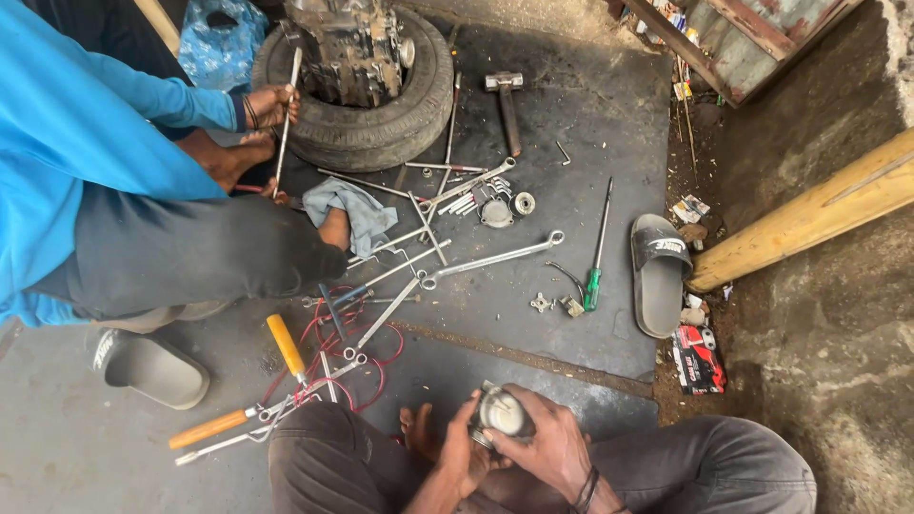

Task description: Repairing and cleaning a motorcycle carburetor using hand tools while seated on the ground.

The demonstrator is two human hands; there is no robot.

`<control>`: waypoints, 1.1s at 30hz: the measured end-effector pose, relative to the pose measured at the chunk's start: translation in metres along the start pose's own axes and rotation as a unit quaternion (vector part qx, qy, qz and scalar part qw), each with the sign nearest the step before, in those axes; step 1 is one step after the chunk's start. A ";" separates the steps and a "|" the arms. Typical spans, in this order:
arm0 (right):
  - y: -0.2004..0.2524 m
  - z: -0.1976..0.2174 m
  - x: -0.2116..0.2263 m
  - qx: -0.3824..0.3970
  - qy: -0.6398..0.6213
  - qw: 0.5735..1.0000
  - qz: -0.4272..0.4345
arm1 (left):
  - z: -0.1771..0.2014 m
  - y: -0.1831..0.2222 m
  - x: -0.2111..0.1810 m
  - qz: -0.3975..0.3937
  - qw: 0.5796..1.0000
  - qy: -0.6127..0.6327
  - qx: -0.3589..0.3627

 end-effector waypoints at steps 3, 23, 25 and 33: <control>-0.001 0.000 -0.014 0.046 -0.034 0.998 -0.038 | 0.003 -0.005 -0.005 -0.018 1.000 0.022 0.013; -0.005 -0.005 -0.083 -0.035 -0.364 0.919 -0.148 | -0.003 0.002 -0.011 -0.053 0.999 -0.007 -0.002; -0.002 -0.010 -0.083 -0.021 -0.350 0.913 -0.210 | -0.005 0.003 -0.011 -0.050 0.999 -0.016 0.006; 0.001 -0.020 -0.064 0.039 -0.297 0.930 -0.214 | -0.009 0.000 -0.010 -0.031 0.998 -0.033 0.040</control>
Point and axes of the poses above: each hand's wrist, its own y-axis away from the middle knuckle, its own z-axis out of the back of the hand, x = y × z, the point moved 5 cm from there along -y, towards the middle knuckle, and after that the axes turned 7 degrees about z, right-handed, at the moved point
